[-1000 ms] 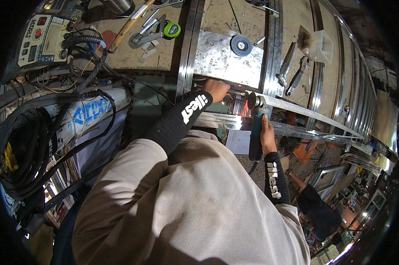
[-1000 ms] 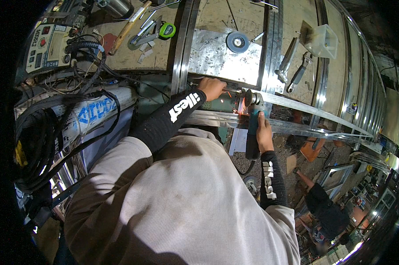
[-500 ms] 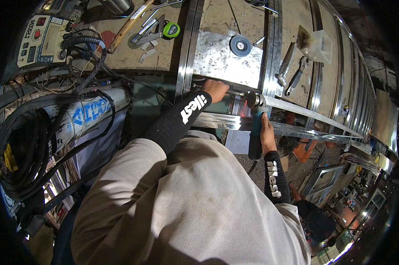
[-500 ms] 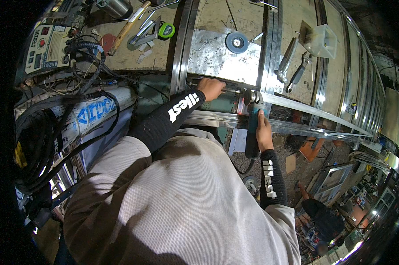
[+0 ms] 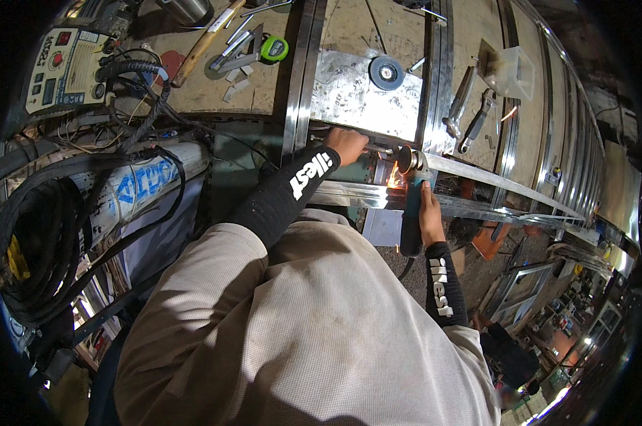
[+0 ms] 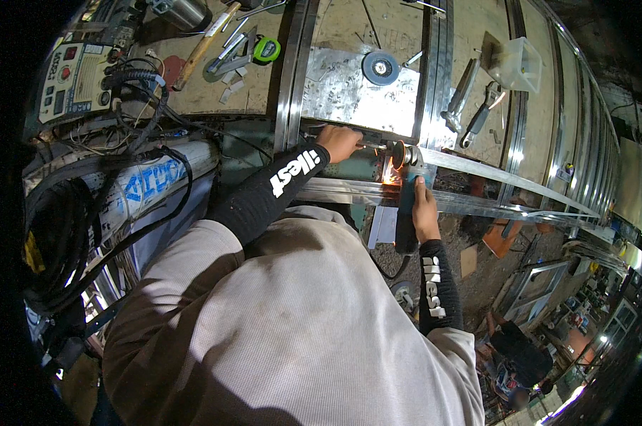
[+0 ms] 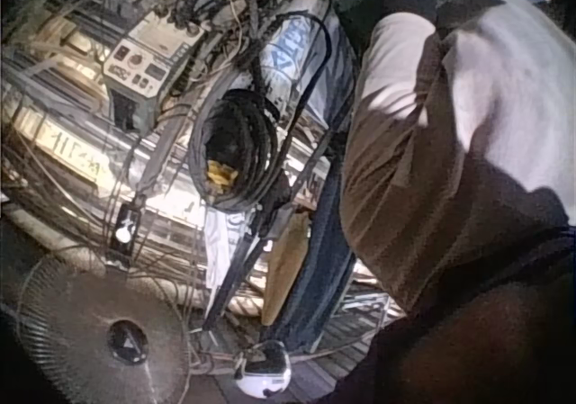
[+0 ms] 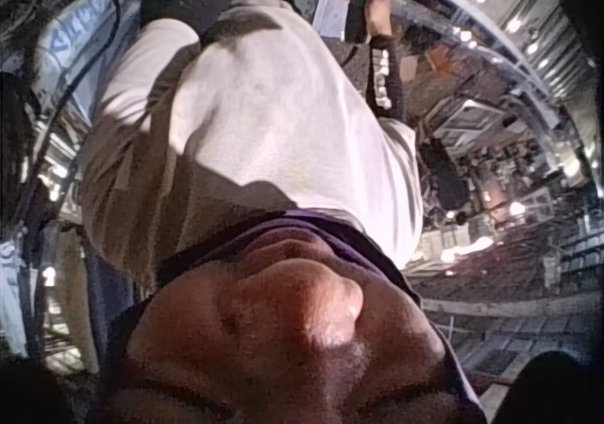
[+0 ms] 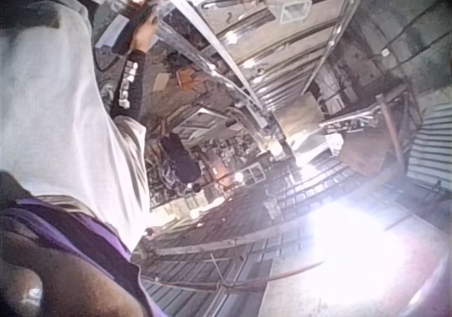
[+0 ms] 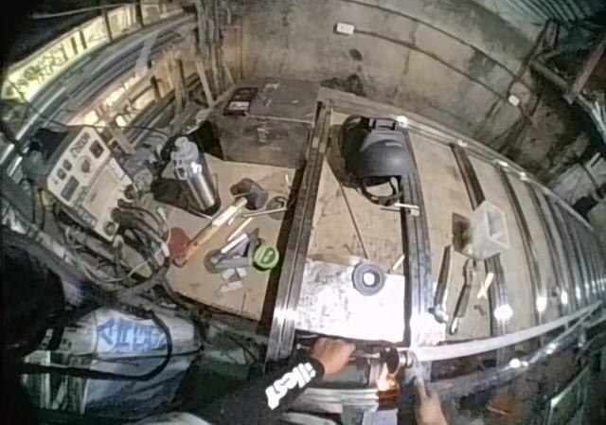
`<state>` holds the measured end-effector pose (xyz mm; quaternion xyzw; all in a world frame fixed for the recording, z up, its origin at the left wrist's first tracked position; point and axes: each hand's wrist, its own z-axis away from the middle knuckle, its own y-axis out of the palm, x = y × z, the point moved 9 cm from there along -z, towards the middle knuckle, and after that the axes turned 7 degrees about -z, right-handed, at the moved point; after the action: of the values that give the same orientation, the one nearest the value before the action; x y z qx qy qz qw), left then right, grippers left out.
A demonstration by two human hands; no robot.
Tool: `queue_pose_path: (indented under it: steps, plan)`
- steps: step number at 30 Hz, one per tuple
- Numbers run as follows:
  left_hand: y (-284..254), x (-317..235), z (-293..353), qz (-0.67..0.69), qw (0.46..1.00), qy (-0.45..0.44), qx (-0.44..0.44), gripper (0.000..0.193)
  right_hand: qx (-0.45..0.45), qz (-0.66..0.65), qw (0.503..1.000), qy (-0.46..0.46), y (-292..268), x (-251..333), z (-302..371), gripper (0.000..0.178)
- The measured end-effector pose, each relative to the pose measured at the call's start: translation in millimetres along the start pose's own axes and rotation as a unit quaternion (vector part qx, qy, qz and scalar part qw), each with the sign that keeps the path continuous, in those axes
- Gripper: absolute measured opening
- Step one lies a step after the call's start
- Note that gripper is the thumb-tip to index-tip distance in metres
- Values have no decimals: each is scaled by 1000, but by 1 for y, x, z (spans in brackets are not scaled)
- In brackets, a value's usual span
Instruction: The person measures and marks metal bars on a workbench, then uses an angle grinder to cut and grind the metal, producing sparks. The person repeatedly measures, marks, and grinds different sections of the metal frame.
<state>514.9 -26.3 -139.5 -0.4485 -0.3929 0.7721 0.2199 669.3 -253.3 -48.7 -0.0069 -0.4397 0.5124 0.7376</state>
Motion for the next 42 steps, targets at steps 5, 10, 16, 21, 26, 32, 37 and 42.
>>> queue_pose_path:
  steps: [5,10,16,21,26,32,37,42]
  plan:
    - [-2,-1,1,-2,1000,5,-5,21,-2,-12,1000,23,1,2,3,79]
    - [3,1,0,-4,1000,17,-20,20,3,-17,1000,4,4,6,3,80]
    - [6,1,-3,-19,999,28,-25,22,-2,-33,999,-6,3,0,-1,81]
    - [1,0,0,-19,999,23,-26,24,45,-49,997,43,8,-7,-4,80]
    - [5,2,-1,-15,1000,17,-22,25,11,-41,999,24,3,-10,-5,78]
    - [9,4,-4,-5,999,31,-42,24,6,3,1000,-20,2,-16,-13,81]
    - [6,4,-3,-1,999,22,-34,22,12,-19,1000,2,3,-17,-13,80]
    - [3,3,0,-6,999,16,-31,23,21,-22,999,16,7,-9,-5,83]
